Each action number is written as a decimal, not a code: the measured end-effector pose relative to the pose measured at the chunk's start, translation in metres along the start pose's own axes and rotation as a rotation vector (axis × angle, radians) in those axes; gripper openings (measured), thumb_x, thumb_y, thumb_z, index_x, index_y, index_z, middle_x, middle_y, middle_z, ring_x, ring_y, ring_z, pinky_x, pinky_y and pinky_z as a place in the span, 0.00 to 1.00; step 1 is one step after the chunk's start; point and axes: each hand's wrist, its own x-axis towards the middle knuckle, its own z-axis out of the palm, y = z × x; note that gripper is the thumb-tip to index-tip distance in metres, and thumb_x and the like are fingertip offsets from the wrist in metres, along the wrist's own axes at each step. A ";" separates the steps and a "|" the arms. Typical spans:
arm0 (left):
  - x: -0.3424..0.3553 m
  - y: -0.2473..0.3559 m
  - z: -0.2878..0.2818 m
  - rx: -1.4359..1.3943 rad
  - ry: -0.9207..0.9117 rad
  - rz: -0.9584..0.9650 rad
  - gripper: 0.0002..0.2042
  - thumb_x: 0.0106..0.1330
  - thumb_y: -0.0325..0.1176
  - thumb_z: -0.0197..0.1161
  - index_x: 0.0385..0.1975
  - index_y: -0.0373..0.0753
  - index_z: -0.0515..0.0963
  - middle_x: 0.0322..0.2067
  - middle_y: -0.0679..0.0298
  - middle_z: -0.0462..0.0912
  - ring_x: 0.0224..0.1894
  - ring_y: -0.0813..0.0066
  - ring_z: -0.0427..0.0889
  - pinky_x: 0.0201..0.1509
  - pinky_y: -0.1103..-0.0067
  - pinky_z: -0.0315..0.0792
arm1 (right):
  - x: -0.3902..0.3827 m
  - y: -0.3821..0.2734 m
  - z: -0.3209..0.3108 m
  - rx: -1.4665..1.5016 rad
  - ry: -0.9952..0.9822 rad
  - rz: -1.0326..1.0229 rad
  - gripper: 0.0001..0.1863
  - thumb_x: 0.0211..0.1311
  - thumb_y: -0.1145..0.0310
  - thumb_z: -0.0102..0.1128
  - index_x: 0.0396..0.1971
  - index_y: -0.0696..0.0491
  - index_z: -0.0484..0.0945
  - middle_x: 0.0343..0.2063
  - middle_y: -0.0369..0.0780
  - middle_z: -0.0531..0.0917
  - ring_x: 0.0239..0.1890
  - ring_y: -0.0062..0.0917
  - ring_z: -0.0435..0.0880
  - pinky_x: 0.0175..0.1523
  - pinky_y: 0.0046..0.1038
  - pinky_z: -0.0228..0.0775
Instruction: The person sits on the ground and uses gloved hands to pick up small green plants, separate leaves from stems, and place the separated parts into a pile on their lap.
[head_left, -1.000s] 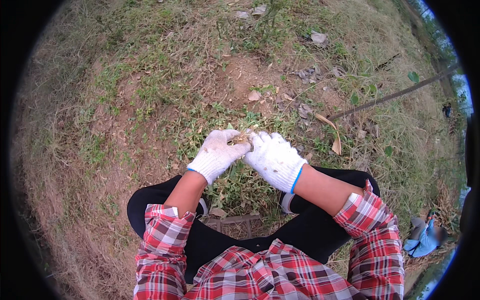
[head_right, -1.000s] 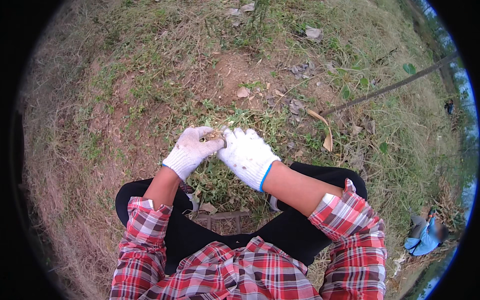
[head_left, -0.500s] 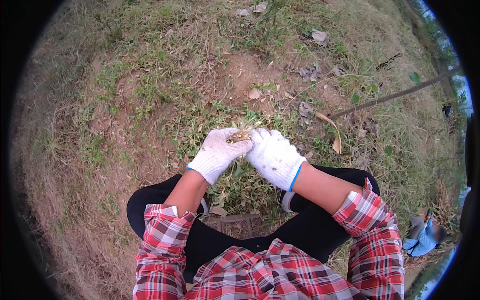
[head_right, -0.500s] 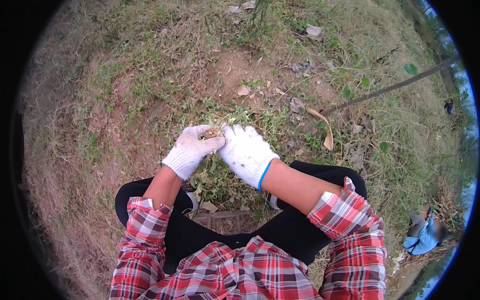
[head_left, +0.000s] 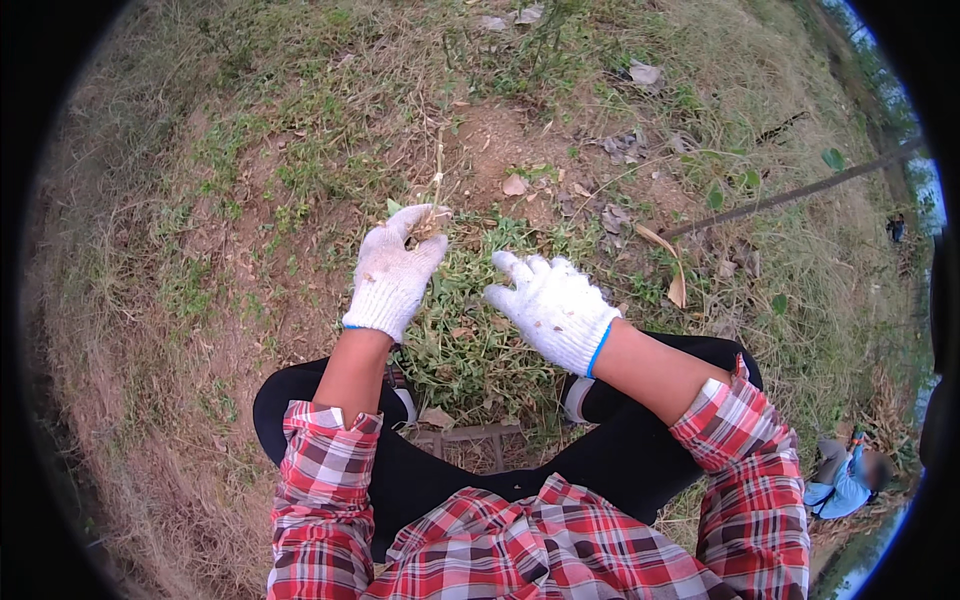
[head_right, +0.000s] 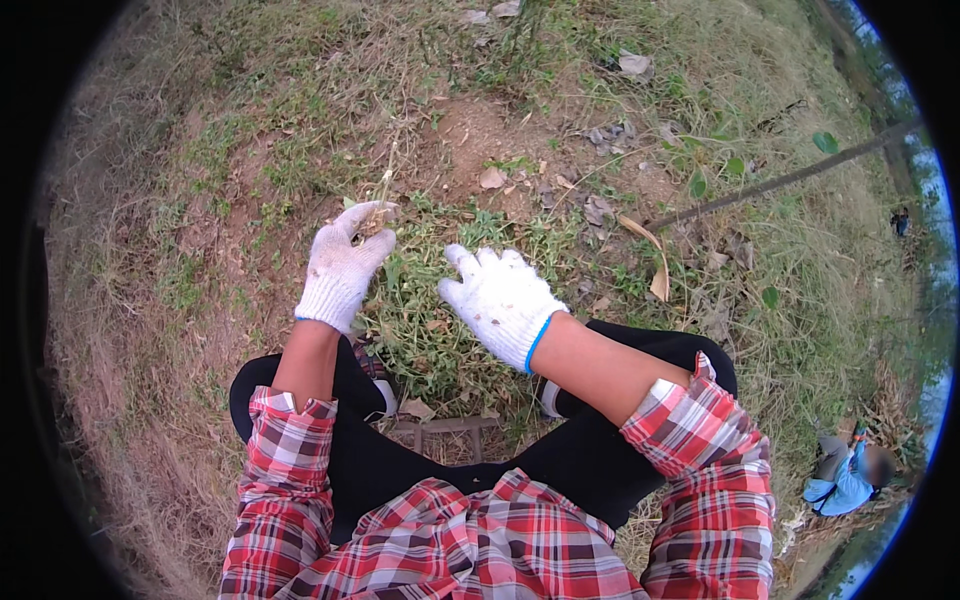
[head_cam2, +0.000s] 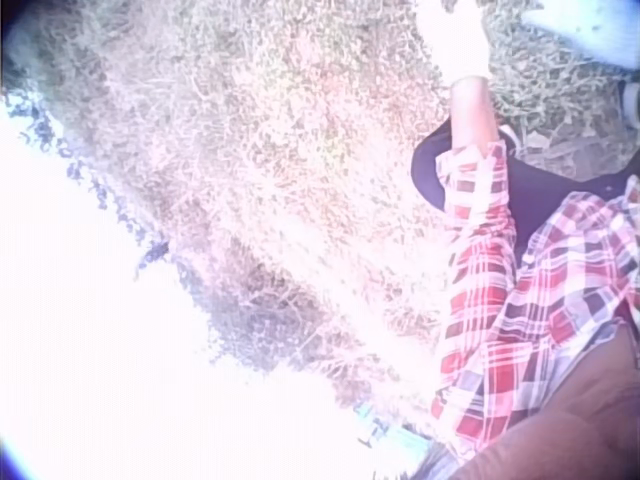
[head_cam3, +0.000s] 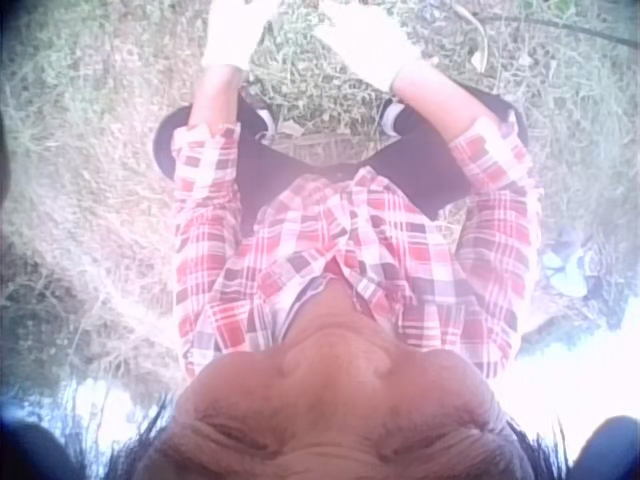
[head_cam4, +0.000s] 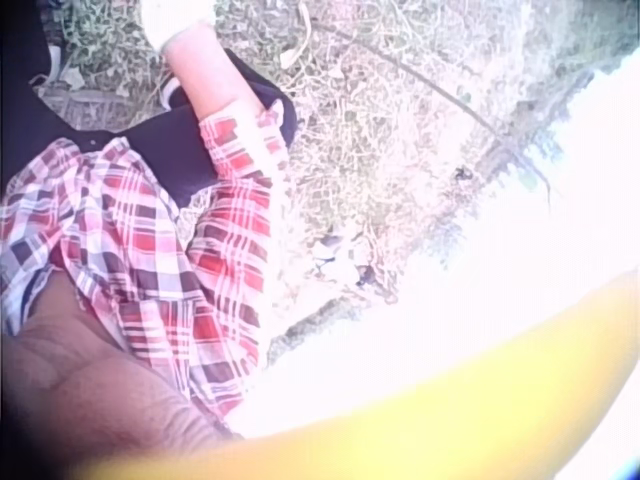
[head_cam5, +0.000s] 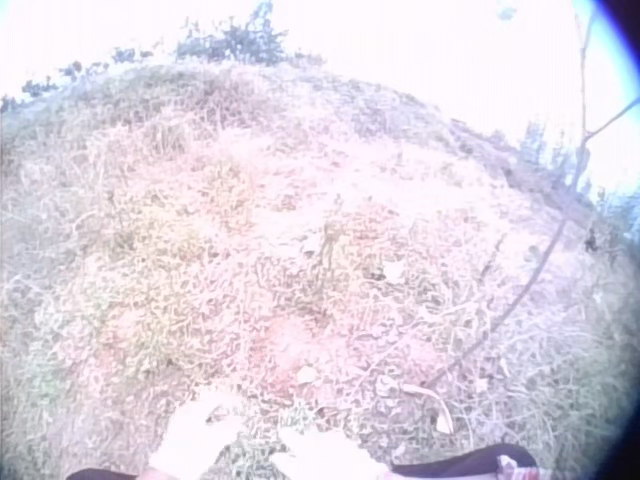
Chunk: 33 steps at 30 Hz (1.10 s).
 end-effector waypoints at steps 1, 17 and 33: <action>0.001 -0.005 0.000 0.054 -0.027 -0.010 0.22 0.58 0.43 0.67 0.50 0.37 0.81 0.44 0.46 0.84 0.47 0.51 0.83 0.54 0.67 0.75 | 0.000 -0.001 -0.001 -0.007 -0.031 0.001 0.20 0.58 0.72 0.54 0.52 0.50 0.76 0.61 0.49 0.70 0.55 0.42 0.76 0.57 0.42 0.70; -0.011 0.013 0.017 0.053 -0.337 0.230 0.17 0.56 0.39 0.69 0.45 0.40 0.83 0.44 0.58 0.82 0.50 0.60 0.81 0.57 0.71 0.74 | 0.007 -0.002 0.001 0.030 0.028 -0.103 0.08 0.58 0.70 0.55 0.35 0.57 0.77 0.36 0.48 0.79 0.40 0.42 0.81 0.42 0.41 0.75; -0.001 0.008 0.004 0.022 -0.009 0.070 0.16 0.59 0.40 0.67 0.41 0.34 0.83 0.35 0.54 0.86 0.39 0.66 0.85 0.49 0.74 0.75 | 0.002 0.000 0.007 0.118 0.157 -0.119 0.12 0.57 0.72 0.55 0.41 0.55 0.77 0.55 0.50 0.74 0.47 0.41 0.79 0.50 0.42 0.72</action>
